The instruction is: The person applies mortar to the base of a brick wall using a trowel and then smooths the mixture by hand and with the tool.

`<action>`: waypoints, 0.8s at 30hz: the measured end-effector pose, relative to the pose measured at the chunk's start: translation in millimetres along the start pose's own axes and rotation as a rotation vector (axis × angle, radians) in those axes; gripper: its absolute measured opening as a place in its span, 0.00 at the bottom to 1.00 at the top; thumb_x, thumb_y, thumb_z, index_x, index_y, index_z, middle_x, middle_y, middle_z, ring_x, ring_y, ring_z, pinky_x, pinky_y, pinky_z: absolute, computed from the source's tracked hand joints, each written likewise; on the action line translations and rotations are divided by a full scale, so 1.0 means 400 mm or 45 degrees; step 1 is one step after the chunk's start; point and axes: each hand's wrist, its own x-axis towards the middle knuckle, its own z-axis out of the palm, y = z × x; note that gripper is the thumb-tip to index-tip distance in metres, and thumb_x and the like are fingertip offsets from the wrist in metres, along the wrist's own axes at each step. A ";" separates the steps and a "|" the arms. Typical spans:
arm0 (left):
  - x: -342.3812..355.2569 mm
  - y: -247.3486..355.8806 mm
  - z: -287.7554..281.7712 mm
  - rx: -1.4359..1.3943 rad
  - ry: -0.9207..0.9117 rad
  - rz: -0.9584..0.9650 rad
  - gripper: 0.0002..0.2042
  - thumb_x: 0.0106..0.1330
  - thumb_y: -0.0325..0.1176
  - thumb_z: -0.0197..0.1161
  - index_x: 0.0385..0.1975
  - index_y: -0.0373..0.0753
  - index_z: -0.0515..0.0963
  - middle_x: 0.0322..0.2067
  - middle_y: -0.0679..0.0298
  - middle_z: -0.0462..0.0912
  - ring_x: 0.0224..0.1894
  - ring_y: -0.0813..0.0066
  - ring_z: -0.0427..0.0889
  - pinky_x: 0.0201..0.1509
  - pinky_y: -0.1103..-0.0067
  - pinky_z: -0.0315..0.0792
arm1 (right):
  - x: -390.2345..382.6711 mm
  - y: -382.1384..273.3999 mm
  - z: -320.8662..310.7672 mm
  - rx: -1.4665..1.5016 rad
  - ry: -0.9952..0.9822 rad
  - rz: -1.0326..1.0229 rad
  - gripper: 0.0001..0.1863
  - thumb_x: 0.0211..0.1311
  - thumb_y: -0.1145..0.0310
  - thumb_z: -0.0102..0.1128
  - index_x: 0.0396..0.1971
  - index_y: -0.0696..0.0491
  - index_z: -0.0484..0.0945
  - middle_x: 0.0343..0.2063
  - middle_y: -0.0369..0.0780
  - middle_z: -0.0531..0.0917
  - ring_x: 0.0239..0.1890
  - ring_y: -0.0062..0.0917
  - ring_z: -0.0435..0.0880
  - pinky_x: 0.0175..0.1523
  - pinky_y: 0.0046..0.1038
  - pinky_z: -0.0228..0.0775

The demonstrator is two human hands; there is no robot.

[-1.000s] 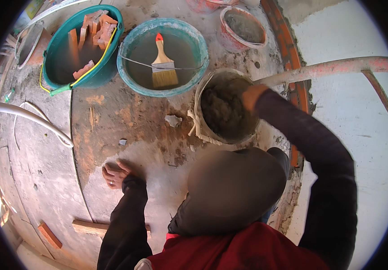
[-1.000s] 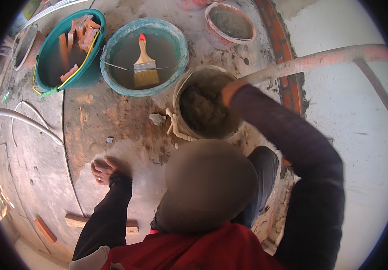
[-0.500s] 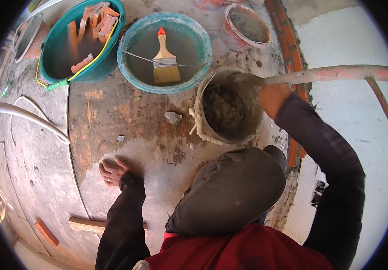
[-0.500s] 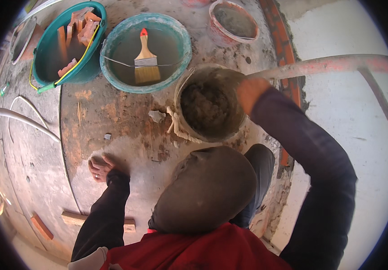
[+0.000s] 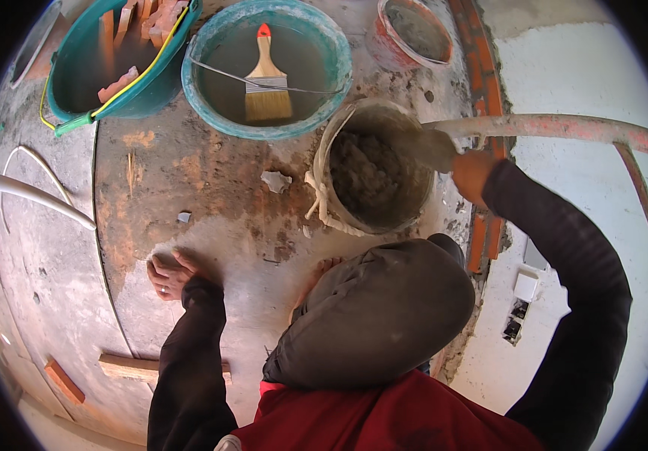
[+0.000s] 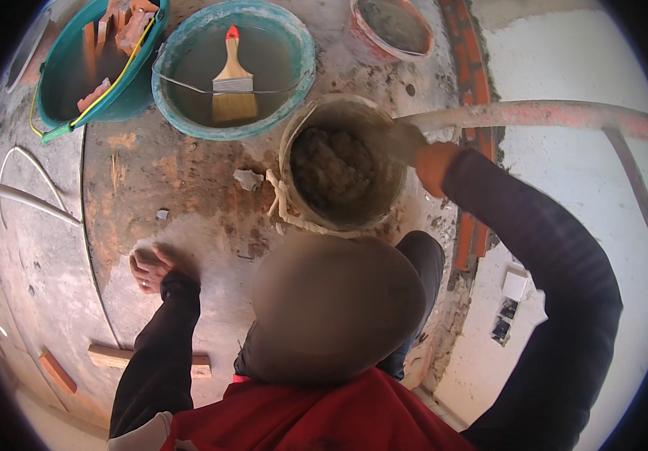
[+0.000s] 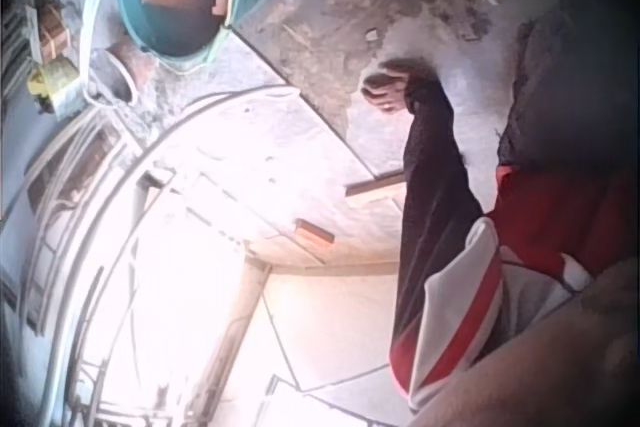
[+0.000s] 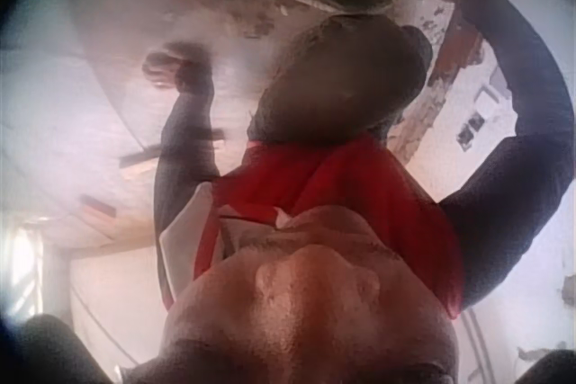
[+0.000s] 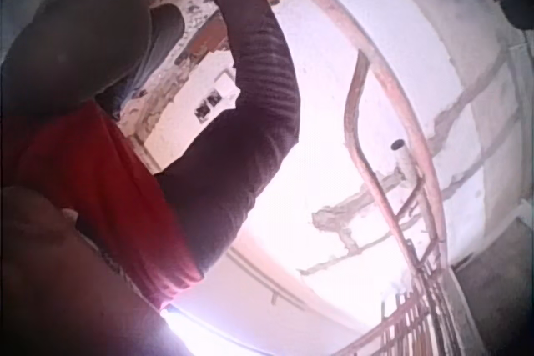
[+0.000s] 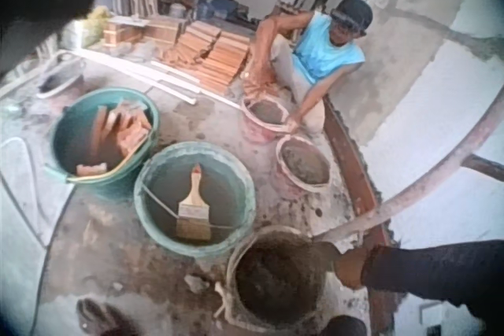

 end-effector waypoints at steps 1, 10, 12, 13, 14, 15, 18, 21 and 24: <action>-0.003 0.008 0.000 -0.001 -0.003 0.008 0.30 0.72 0.62 0.42 0.59 0.41 0.69 0.60 0.62 0.70 0.63 0.67 0.68 0.63 0.63 0.59 | 0.103 0.037 0.045 -0.122 0.063 -0.387 0.05 0.43 0.69 0.65 0.21 0.55 0.84 0.25 0.46 0.85 0.32 0.39 0.86 0.39 0.37 0.79; -0.018 0.008 0.021 -0.005 0.003 0.016 0.29 0.71 0.61 0.44 0.59 0.43 0.69 0.60 0.63 0.70 0.63 0.66 0.69 0.63 0.63 0.59 | 0.067 -0.083 0.026 -0.035 0.054 -0.585 0.15 0.56 0.64 0.54 0.21 0.61 0.82 0.22 0.53 0.82 0.31 0.50 0.83 0.39 0.44 0.75; 0.003 -0.004 0.010 0.037 0.046 0.026 0.29 0.71 0.60 0.45 0.59 0.43 0.70 0.60 0.63 0.71 0.62 0.67 0.69 0.62 0.63 0.59 | -0.040 -0.071 0.011 0.282 0.083 -0.341 0.18 0.62 0.64 0.50 0.24 0.63 0.82 0.24 0.55 0.82 0.31 0.53 0.82 0.40 0.46 0.74; 0.003 -0.006 0.011 0.018 0.049 0.028 0.29 0.71 0.60 0.45 0.59 0.43 0.70 0.60 0.63 0.71 0.62 0.67 0.69 0.62 0.63 0.59 | -0.086 -0.058 0.001 0.420 0.116 -0.230 0.19 0.64 0.64 0.49 0.25 0.64 0.82 0.25 0.55 0.82 0.31 0.54 0.81 0.40 0.47 0.74; -0.003 0.003 0.011 -0.006 0.046 0.034 0.29 0.71 0.60 0.45 0.59 0.43 0.70 0.60 0.63 0.71 0.63 0.67 0.69 0.62 0.63 0.59 | -0.099 -0.035 -0.009 0.362 0.022 -0.212 0.19 0.64 0.64 0.49 0.26 0.64 0.81 0.24 0.54 0.82 0.29 0.51 0.82 0.39 0.46 0.74; -0.006 0.011 0.008 0.010 0.023 0.011 0.28 0.71 0.60 0.45 0.58 0.44 0.71 0.60 0.64 0.71 0.63 0.67 0.68 0.62 0.63 0.59 | -0.098 -0.008 -0.023 0.305 -0.070 -0.198 0.18 0.64 0.64 0.49 0.27 0.63 0.81 0.24 0.53 0.82 0.28 0.48 0.82 0.38 0.45 0.74; -0.010 0.002 0.011 -0.068 -0.059 -0.031 0.32 0.71 0.62 0.43 0.62 0.42 0.67 0.62 0.65 0.67 0.66 0.68 0.64 0.66 0.62 0.55 | -0.063 0.052 -0.063 0.151 -0.333 -0.152 0.18 0.65 0.63 0.49 0.30 0.63 0.80 0.21 0.49 0.81 0.24 0.40 0.83 0.34 0.42 0.75; -0.018 0.009 0.020 -0.076 -0.061 -0.041 0.32 0.70 0.63 0.43 0.61 0.43 0.68 0.62 0.65 0.68 0.65 0.68 0.64 0.66 0.62 0.55 | 0.057 0.078 0.015 0.584 -0.462 -0.431 0.17 0.66 0.62 0.49 0.29 0.61 0.79 0.19 0.45 0.80 0.21 0.34 0.81 0.29 0.39 0.73; -0.025 0.032 0.014 -0.031 -0.126 -0.051 0.32 0.71 0.62 0.43 0.63 0.43 0.67 0.62 0.66 0.67 0.66 0.68 0.64 0.66 0.62 0.54 | 0.158 0.085 0.091 1.028 -0.549 -0.694 0.17 0.67 0.60 0.49 0.28 0.58 0.78 0.17 0.41 0.79 0.19 0.28 0.80 0.24 0.35 0.72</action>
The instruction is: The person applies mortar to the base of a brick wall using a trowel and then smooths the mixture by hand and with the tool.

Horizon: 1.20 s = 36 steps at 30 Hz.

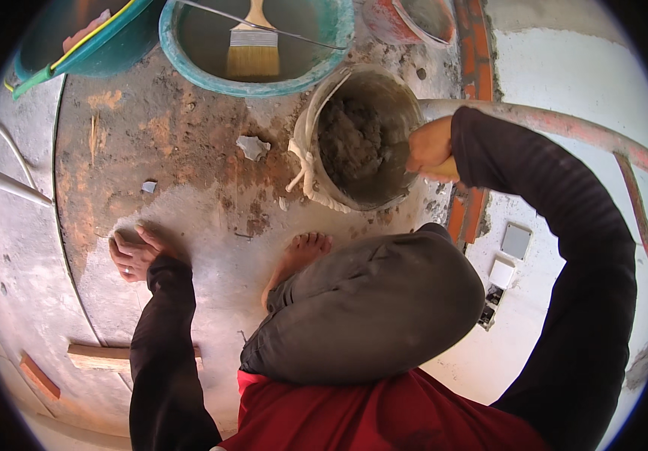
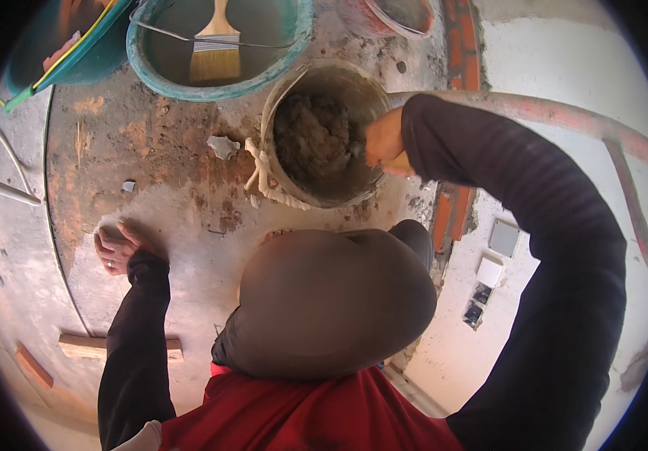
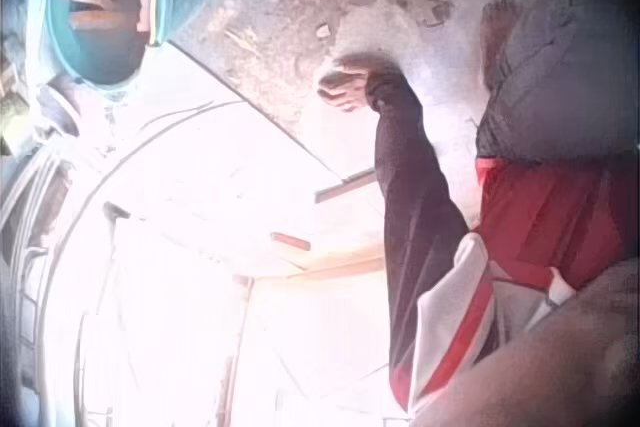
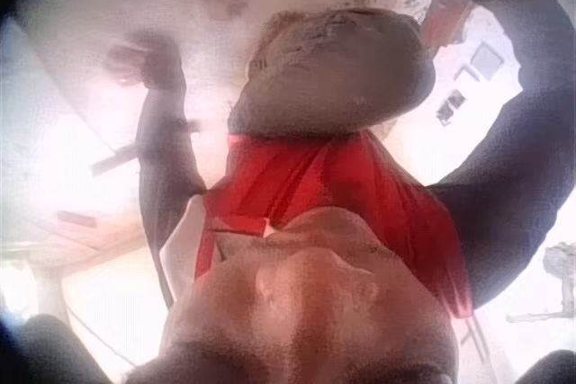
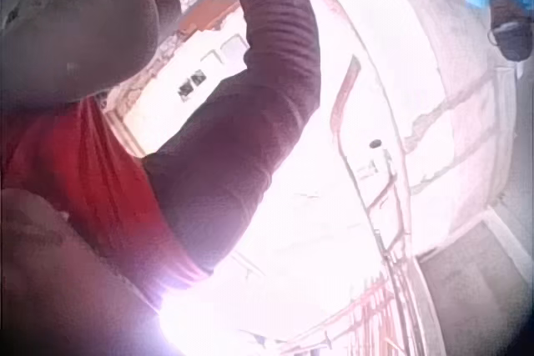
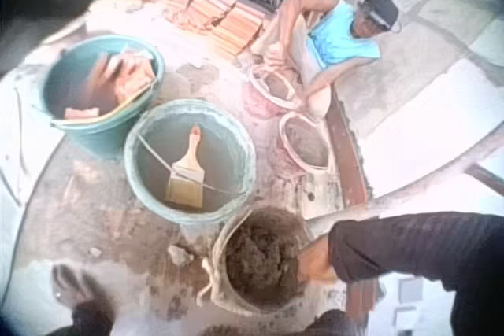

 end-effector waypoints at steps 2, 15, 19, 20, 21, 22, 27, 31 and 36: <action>0.017 -0.040 0.003 -0.049 0.083 0.035 0.28 0.70 0.60 0.47 0.60 0.47 0.69 0.62 0.67 0.68 0.64 0.66 0.65 0.64 0.60 0.54 | 0.014 -0.300 -0.007 0.034 0.002 0.654 0.17 0.70 0.60 0.47 0.25 0.55 0.76 0.15 0.35 0.76 0.16 0.23 0.76 0.18 0.28 0.67; 0.008 -0.039 0.018 0.039 -0.003 -0.008 0.32 0.70 0.64 0.43 0.62 0.46 0.67 0.62 0.68 0.67 0.64 0.63 0.65 0.65 0.61 0.56 | -0.215 -0.038 0.317 -0.404 1.189 0.540 0.13 0.67 0.66 0.52 0.39 0.62 0.71 0.24 0.55 0.79 0.30 0.54 0.79 0.35 0.49 0.70; 0.005 -0.009 -0.002 -0.058 0.053 0.013 0.31 0.70 0.64 0.41 0.61 0.46 0.68 0.62 0.66 0.68 0.63 0.62 0.66 0.63 0.58 0.57 | -0.126 -0.015 0.472 -0.049 1.416 0.372 0.12 0.66 0.66 0.56 0.34 0.61 0.72 0.24 0.55 0.79 0.31 0.54 0.80 0.36 0.46 0.69; 0.007 -0.013 0.000 -0.038 0.054 0.005 0.32 0.70 0.65 0.41 0.61 0.46 0.68 0.62 0.66 0.68 0.63 0.62 0.66 0.63 0.58 0.57 | -0.118 -0.035 0.471 0.019 1.407 0.428 0.12 0.66 0.66 0.57 0.34 0.61 0.72 0.24 0.55 0.78 0.30 0.54 0.79 0.35 0.45 0.68; 0.007 -0.024 0.006 -0.018 0.055 -0.001 0.32 0.70 0.65 0.41 0.61 0.46 0.68 0.62 0.66 0.68 0.63 0.62 0.66 0.63 0.58 0.57 | -0.119 -0.046 0.468 0.087 1.397 0.484 0.12 0.66 0.66 0.57 0.33 0.61 0.72 0.23 0.55 0.78 0.29 0.54 0.79 0.34 0.45 0.67; 0.010 -0.027 0.007 -0.002 0.053 -0.003 0.32 0.70 0.65 0.40 0.61 0.46 0.68 0.62 0.66 0.67 0.63 0.63 0.66 0.63 0.58 0.56 | -0.125 -0.047 0.466 0.089 1.437 0.434 0.12 0.66 0.66 0.58 0.33 0.61 0.72 0.22 0.55 0.78 0.29 0.54 0.79 0.33 0.45 0.67; 0.002 -0.032 0.015 0.014 0.020 -0.003 0.32 0.70 0.65 0.40 0.60 0.46 0.68 0.61 0.66 0.68 0.63 0.63 0.66 0.63 0.59 0.56 | -0.141 -0.022 0.442 0.058 1.398 0.449 0.13 0.66 0.64 0.58 0.33 0.61 0.73 0.20 0.53 0.75 0.26 0.51 0.77 0.33 0.43 0.66; 0.010 -0.033 0.015 -0.027 0.052 0.015 0.32 0.70 0.65 0.41 0.61 0.46 0.68 0.61 0.67 0.68 0.64 0.63 0.65 0.63 0.58 0.56 | -0.140 -0.074 0.434 0.020 1.255 0.377 0.15 0.67 0.61 0.58 0.31 0.59 0.73 0.19 0.50 0.74 0.27 0.48 0.78 0.34 0.42 0.67; 0.007 -0.025 0.017 -0.016 0.030 -0.013 0.32 0.70 0.64 0.42 0.62 0.45 0.67 0.61 0.67 0.67 0.64 0.62 0.65 0.65 0.59 0.55 | -0.174 -0.082 0.289 -0.618 1.337 0.436 0.13 0.65 0.56 0.58 0.35 0.52 0.77 0.25 0.48 0.80 0.32 0.43 0.83 0.39 0.44 0.74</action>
